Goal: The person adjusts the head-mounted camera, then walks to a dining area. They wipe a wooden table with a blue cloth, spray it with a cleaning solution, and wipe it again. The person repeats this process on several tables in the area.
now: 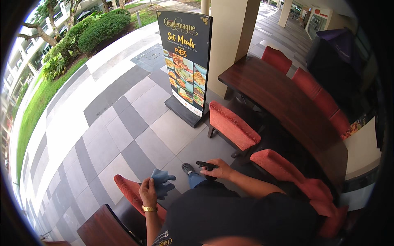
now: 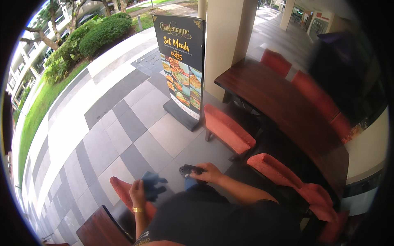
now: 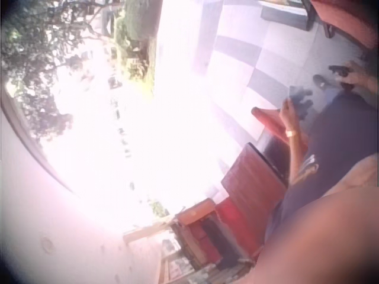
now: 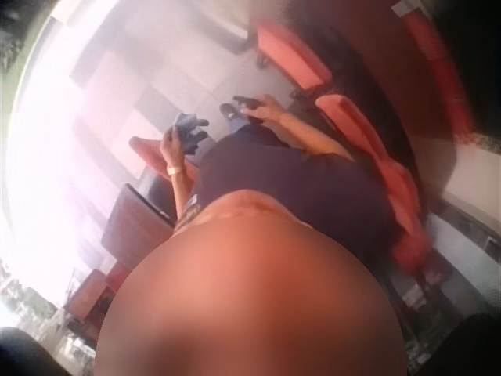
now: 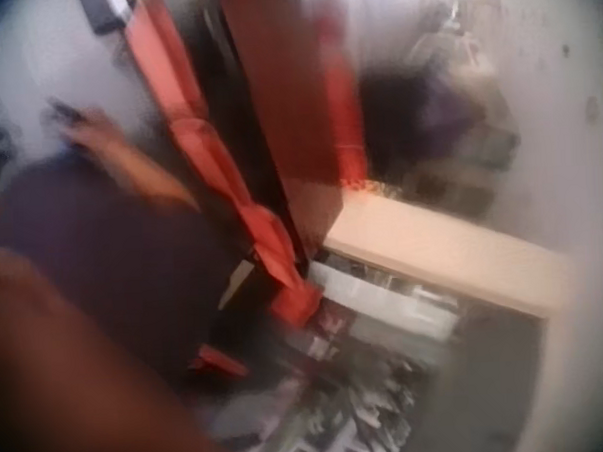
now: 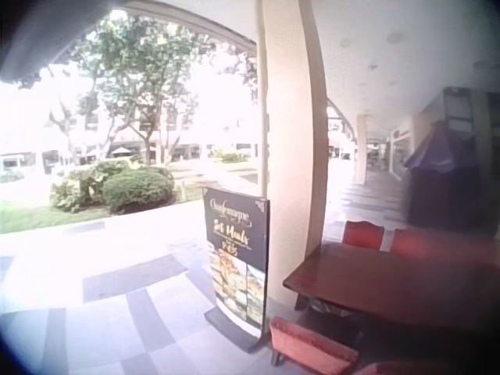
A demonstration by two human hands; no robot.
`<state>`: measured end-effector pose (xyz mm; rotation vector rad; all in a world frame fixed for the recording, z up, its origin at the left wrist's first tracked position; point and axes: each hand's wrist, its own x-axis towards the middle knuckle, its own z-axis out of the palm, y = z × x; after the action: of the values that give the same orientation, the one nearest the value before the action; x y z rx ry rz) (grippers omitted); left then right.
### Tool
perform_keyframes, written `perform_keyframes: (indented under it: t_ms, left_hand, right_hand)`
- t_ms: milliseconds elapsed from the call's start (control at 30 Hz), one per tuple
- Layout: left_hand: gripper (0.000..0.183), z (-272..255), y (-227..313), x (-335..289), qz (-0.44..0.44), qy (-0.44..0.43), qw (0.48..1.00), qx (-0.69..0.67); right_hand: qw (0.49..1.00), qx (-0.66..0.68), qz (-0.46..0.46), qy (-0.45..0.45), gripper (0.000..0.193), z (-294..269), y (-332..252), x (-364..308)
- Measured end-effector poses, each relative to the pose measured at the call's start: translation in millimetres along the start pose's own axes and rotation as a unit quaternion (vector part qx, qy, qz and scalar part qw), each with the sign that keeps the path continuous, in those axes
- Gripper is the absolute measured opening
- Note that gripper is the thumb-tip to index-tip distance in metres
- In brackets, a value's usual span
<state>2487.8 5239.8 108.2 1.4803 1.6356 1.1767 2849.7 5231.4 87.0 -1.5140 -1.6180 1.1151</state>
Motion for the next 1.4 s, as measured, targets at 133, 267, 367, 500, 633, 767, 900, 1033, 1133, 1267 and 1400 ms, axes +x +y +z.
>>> perform_keyframes:
  t_ms: [133, 267, 367, 500, 633, 767, 900, 1033, 1133, 1267, 1400]
  left_hand:
    - [0.018, -35, -9, 84, 0.017, -0.015, 0.99, 0.141]
    - [0.02, -91, -23, 175, -0.058, 0.102, 0.987, 0.113]
    - [0.021, -144, -31, 221, -0.124, 0.246, 0.955, 0.107]
    - [0.025, -196, -105, 271, -0.187, 0.337, 0.919, 0.082]
    - [0.031, -239, -184, 324, -0.228, 0.249, 0.928, 0.156]
    - [0.029, -310, -202, 401, -0.234, 0.187, 0.944, 0.135]
    - [0.032, -398, -217, 469, -0.271, 0.248, 0.928, 0.064]
    - [0.045, -465, -325, 484, -0.361, 0.325, 0.873, 0.044]
    - [0.085, -469, -442, 433, -0.51, 0.348, 0.786, -0.017]
    - [0.099, -426, -534, 299, -0.717, 0.248, 0.65, -0.032]
    - [0.085, -425, -512, 284, -0.757, 0.381, 0.511, -0.144]
  right_hand:
    - [0.992, -0.043, -0.111, -0.05, 0.028, 26, -56, 156]
    - [0.98, -0.012, -0.097, -0.175, 0.023, 75, -125, 293]
    - [0.947, -0.04, -0.227, -0.224, 0.022, 133, -168, 380]
    - [0.914, -0.059, -0.258, -0.308, 0.021, 218, -181, 493]
    - [0.896, -0.105, -0.294, -0.316, 0.026, 303, -215, 595]
    - [0.92, -0.048, -0.284, -0.267, 0.025, 377, -258, 684]
    - [0.934, 0.052, -0.183, -0.303, 0.023, 453, -298, 771]
    - [0.913, 0.146, -0.13, -0.357, 0.017, 562, -334, 847]
    - [0.889, 0.137, -0.133, -0.417, 0.014, 670, -382, 892]
    - [0.836, 0.109, -0.127, -0.522, 0.014, 809, -474, 918]
    - [0.747, -0.046, -0.254, -0.613, 0.018, 936, -567, 928]
